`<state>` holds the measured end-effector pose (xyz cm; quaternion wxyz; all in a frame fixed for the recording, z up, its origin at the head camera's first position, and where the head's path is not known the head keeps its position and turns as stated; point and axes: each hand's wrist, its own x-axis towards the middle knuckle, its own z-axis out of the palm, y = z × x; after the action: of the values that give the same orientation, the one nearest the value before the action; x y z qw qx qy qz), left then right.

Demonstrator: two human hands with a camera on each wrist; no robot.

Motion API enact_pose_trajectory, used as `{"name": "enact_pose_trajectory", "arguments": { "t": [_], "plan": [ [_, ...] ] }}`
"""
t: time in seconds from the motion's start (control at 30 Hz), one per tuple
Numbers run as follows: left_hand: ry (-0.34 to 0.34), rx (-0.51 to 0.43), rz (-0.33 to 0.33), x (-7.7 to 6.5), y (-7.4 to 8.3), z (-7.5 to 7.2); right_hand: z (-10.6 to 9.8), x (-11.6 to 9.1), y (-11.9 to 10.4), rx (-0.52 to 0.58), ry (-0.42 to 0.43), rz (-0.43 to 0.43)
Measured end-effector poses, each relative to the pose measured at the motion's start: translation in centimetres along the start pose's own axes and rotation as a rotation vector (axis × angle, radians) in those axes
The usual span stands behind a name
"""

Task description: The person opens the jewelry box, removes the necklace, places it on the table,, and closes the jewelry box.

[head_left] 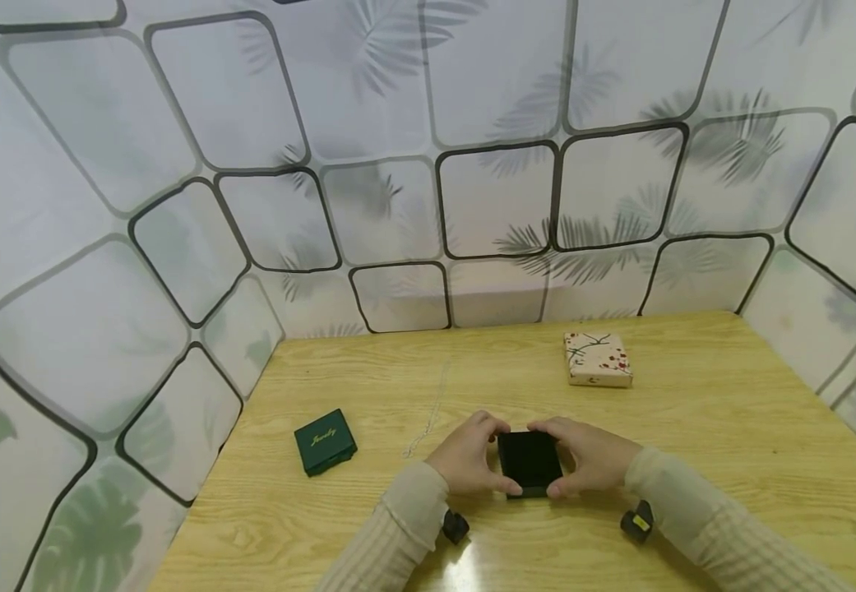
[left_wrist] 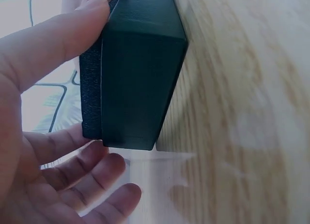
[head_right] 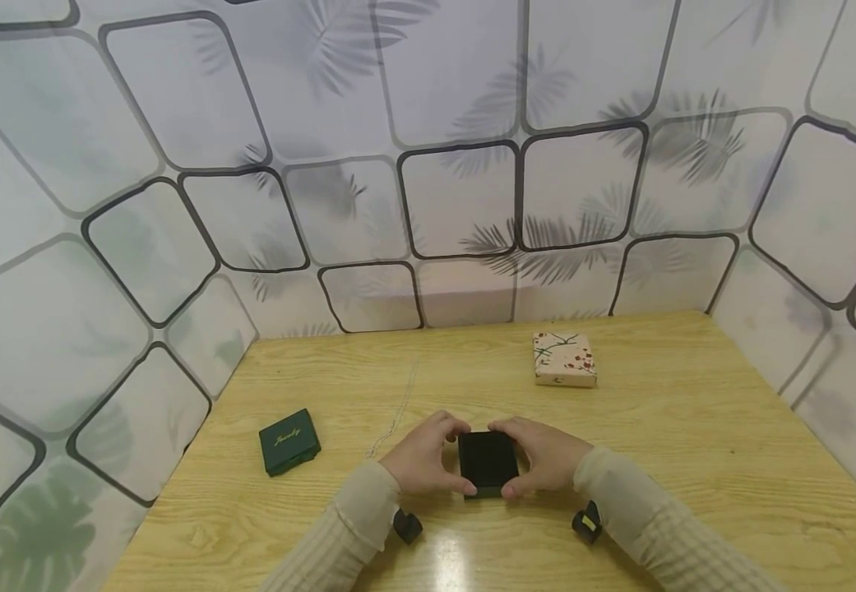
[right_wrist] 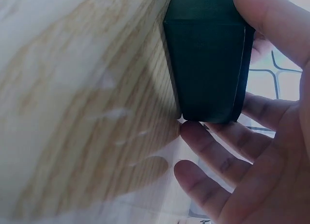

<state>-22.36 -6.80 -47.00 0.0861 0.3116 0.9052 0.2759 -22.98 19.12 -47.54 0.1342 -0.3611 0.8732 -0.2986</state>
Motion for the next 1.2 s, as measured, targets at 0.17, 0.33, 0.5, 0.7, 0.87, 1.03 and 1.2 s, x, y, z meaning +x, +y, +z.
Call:
{"name": "enact_pose_trajectory", "arguments": {
  "t": [0.17, 0.33, 0.5, 0.7, 0.87, 1.03, 1.2],
  "plan": [
    [-0.024, 0.000, -0.023, -0.1, -0.1, 0.1, -0.2, -0.1, -0.1, -0.001, 0.004, 0.009],
    [-0.013, 0.047, -0.015, -0.4, 0.3, -0.4, -0.7, -0.9, -0.6, -0.007, 0.014, 0.003],
    [0.047, 0.155, -0.012, -1.1, 0.9, -1.5, -1.0, -1.5, -1.0, -0.062, 0.018, 0.020],
    [-0.058, 0.249, -0.025, -2.2, 1.0, -1.0, -1.0, -1.6, -1.1, -0.116, 0.016, 0.042],
    [-0.085, 0.300, -0.002, -2.4, 1.0, -0.8, -0.8, -1.4, -0.6, -0.164, 0.028, 0.025],
    [-0.114, 0.290, -0.017, -2.3, 0.9, -0.5, -0.4, -1.4, -0.2, -0.159, 0.007, 0.048],
    [-0.096, 0.310, 0.007, -2.2, 0.9, -0.2, -0.3, -1.6, -0.3, -0.159, 0.005, 0.062]
  ]
}}
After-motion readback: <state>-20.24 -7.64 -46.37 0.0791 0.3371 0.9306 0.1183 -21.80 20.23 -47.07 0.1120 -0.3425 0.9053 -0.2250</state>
